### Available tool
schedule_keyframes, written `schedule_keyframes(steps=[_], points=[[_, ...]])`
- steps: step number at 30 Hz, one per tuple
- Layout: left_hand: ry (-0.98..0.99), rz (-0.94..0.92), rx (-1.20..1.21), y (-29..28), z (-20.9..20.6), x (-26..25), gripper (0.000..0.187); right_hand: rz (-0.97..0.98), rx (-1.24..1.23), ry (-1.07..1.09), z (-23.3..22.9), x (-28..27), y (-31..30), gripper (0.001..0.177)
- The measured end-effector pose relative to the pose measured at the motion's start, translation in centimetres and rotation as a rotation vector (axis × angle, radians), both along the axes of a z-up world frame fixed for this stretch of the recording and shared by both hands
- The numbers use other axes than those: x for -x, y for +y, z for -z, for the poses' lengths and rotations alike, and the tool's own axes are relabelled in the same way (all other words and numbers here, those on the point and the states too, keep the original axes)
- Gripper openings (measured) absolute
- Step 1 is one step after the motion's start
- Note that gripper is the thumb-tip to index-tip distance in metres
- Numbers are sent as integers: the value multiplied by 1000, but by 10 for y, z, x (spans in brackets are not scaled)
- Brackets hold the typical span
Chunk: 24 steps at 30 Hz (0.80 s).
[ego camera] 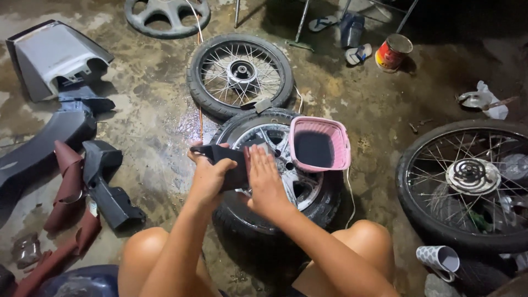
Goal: The person sits on the floor and sands a black motorcycle plastic part using a sanding block. They repeatedly rub the surface of the part, occasionally dipping the sanding block into a pink container of liquid, and continue sanding different areas of the part.
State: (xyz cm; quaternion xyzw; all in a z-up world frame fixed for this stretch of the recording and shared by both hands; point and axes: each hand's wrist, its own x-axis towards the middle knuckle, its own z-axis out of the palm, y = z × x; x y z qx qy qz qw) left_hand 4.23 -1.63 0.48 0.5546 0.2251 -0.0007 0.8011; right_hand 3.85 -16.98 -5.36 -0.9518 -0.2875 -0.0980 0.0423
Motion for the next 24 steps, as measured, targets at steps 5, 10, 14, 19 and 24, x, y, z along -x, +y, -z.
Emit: schedule_keyframes(steps=[5,10,14,19,24], points=[[1,-10,4,-9,-3,2,83,15,-39,65,-2,-21,0,128],[-7,-28,4,8,-10,-3,87,1,68,43,-11,10,4,134],[-47,-74,13,6,-6,-4,81,-9,119,-14,-5,18,2,134],[-29,-55,1,-14,-17,11,78,12,58,-6,7,-15,-3,128],[-58,-58,-54,-1,-19,6,83,12,44,1,-2,0,2,123]])
